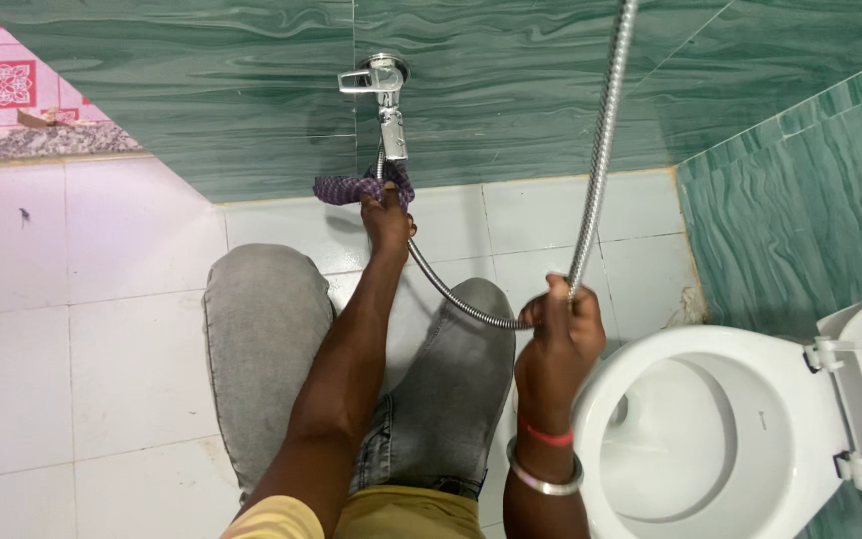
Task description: The person wipes a bathroom faucet and the attached metal hose with a purple cloth, turning the cloth to clean different sides of the metal fixture.
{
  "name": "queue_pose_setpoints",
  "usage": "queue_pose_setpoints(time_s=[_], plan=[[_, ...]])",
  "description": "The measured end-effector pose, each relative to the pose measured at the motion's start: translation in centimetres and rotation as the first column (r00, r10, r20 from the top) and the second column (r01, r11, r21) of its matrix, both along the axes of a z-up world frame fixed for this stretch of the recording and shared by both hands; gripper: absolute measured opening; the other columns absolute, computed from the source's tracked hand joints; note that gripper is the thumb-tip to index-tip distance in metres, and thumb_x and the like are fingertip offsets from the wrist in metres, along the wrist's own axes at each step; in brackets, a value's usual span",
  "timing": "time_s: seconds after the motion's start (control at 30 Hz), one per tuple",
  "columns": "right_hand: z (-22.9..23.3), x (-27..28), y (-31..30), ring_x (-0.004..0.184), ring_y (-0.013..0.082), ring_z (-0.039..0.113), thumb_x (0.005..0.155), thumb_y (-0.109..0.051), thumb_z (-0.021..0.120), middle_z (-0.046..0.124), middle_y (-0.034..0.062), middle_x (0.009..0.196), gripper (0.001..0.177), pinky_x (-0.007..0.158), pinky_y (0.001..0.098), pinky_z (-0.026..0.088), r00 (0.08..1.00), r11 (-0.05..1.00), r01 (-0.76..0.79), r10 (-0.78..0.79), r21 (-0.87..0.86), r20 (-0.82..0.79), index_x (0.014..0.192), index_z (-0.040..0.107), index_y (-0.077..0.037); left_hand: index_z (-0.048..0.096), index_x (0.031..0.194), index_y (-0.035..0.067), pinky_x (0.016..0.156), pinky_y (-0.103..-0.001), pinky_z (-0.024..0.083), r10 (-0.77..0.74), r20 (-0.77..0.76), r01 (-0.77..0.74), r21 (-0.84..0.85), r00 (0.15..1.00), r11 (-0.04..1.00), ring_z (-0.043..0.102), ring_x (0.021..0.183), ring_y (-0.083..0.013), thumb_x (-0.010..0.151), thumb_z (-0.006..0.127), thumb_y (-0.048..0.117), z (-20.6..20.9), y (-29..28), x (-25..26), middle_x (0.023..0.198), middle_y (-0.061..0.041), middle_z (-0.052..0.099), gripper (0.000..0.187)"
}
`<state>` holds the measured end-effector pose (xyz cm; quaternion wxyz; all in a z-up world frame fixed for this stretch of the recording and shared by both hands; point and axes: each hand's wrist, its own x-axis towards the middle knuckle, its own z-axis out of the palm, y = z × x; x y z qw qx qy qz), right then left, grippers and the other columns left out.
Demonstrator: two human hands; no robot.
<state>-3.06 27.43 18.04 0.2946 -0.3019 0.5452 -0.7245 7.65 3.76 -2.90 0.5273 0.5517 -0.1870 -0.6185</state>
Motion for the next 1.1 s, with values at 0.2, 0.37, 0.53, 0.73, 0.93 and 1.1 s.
queue_pose_setpoints(time_s=[0.2,0.37,0.53,0.73,0.93,1.1], plan=[[-3.0,-1.0,-4.4,0.08,0.0089,0.059,0.103,-0.01,0.063,0.063,0.0041,0.091,0.043,0.074,0.0258,0.052,0.991,0.997,0.071,-0.066,0.039,-0.117,0.139,0.046,0.005,0.037,0.105,0.008,0.032,-0.031,0.032,0.038,-0.014,-0.039,-0.085,0.999,0.996,0.042,0.041,-0.0113,0.102,0.057,0.028,1.6,1.4,-0.8,0.068,-0.002,0.046,0.029],[-4.2,-0.6,-7.0,0.105,0.0176,0.061,0.1,-0.016,0.068,0.062,0.0136,0.115,0.068,0.092,0.0331,0.055,0.965,0.986,0.1,-0.064,0.132,-0.253,0.152,0.03,0.005,0.037,0.101,0.01,0.033,-0.029,0.034,0.004,-0.08,-0.006,-0.024,0.997,1.0,0.043,0.042,-0.0094,0.105,0.059,0.031,2.9,1.8,-0.2,0.068,-0.002,0.045,0.031],[-5.2,0.3,-8.3,0.141,0.0512,0.036,0.101,-0.022,0.071,0.035,0.0407,0.148,0.067,0.115,0.0514,0.041,0.453,0.963,0.247,-0.212,-0.106,-0.866,0.146,0.034,0.011,0.038,0.099,0.01,0.034,-0.027,0.036,0.025,-0.212,-0.026,-0.002,0.977,1.0,0.045,0.042,-0.0104,0.104,0.058,0.031,3.2,1.6,0.0,0.068,-0.004,0.049,0.03],[-9.5,3.5,-10.1,0.094,0.0304,0.07,0.106,-0.028,0.056,0.067,0.0201,0.109,0.042,0.08,0.0396,0.055,0.704,0.87,-0.152,0.428,0.469,-0.566,0.136,0.057,0.001,0.043,0.103,0.007,0.034,-0.028,0.038,0.059,-0.301,-0.068,-0.018,0.952,0.998,0.048,0.043,-0.0116,0.103,0.057,0.032,3.0,1.6,-0.8,0.069,-0.006,0.054,0.029],[-11.0,4.0,-11.5,0.058,0.0219,0.066,0.105,-0.035,0.051,0.068,0.01,0.069,0.046,0.055,0.0374,0.049,0.624,0.775,-0.163,0.56,0.61,-0.545,0.138,0.055,-0.004,0.041,0.11,0.01,0.033,-0.029,0.037,0.018,-0.223,0.001,0.084,0.975,0.997,0.049,0.041,-0.0141,0.099,0.062,0.033,2.6,0.9,-0.5,0.066,-0.008,0.051,0.033],[-10.8,4.6,-10.3,0.063,0.0136,0.067,0.106,-0.04,0.061,0.067,0.005,0.077,0.056,0.058,0.0304,0.051,0.657,0.846,-0.244,0.504,0.474,-0.56,0.139,0.053,0.003,0.048,0.108,0.001,0.035,-0.03,0.043,-0.092,0.01,0.093,-0.076,0.996,0.993,0.053,0.043,-0.0151,0.1,0.065,0.029,2.0,0.1,-0.6,0.069,-0.005,0.054,0.034]])
